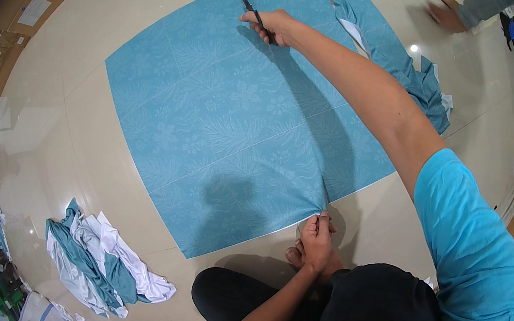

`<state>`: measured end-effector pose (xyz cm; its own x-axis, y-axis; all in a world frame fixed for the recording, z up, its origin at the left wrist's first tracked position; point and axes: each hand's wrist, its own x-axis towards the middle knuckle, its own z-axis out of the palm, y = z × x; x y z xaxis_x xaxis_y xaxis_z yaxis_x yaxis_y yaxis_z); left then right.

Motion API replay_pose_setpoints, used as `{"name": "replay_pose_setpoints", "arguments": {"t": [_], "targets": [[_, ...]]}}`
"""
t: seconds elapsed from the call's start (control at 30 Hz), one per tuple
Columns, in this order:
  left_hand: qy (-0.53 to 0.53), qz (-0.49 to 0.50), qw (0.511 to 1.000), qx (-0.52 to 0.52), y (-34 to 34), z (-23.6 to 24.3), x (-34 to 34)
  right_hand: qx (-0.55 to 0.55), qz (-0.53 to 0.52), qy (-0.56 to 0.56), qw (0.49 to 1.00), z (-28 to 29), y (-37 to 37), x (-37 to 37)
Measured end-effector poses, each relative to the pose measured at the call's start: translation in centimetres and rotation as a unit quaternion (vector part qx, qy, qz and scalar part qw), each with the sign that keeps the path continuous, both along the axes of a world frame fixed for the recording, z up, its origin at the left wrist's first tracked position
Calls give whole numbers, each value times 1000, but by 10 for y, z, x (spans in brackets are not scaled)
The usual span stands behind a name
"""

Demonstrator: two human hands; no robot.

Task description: The person sits on the floor and uses scissors to cut a large piece of light blue fabric into smaller rectangular pieces. They repeatedly trim edges and separate sections, leaving cut pieces on the floor.

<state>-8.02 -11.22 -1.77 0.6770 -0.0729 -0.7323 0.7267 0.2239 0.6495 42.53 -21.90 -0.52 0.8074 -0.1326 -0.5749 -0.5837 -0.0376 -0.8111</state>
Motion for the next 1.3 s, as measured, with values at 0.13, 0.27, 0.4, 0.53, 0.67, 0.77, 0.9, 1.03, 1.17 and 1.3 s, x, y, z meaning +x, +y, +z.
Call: {"name": "replay_pose_setpoints", "arguments": {"t": [0.13,0.27,0.4,0.53,0.67,0.77,0.9,1.03,1.17,1.3], "targets": [[9,-3,1000,-7,-1,0,0,7,10,-3,1000,1,0,5],[-5,-5,1000,3,-1,-1,0,4,13,8,1000,-1,2,13],[21,4,1000,-4,-1,1,1,-2,1,13,1000,-4,2,18],[34,11,999,-12,-1,1,1,19,6,3,1000,-3,1,19],[14,0,1000,-9,-1,-2,0,12,9,0,1000,-4,2,19],[3,1,1000,-2,-2,-4,-1,10,15,-1,1000,-5,2,20],[3,3,1000,-1,-3,-6,-3,-14,16,2,1000,-7,2,21],[14,-2,1000,-3,-2,-6,-3,-5,24,-3,1000,-9,3,23],[16,-2,1000,-11,-1,-5,-2,66,11,-35,997,-6,-5,17],[12,15,1000,-15,-1,-6,-4,-50,17,-93,994,8,-32,-21]]}}
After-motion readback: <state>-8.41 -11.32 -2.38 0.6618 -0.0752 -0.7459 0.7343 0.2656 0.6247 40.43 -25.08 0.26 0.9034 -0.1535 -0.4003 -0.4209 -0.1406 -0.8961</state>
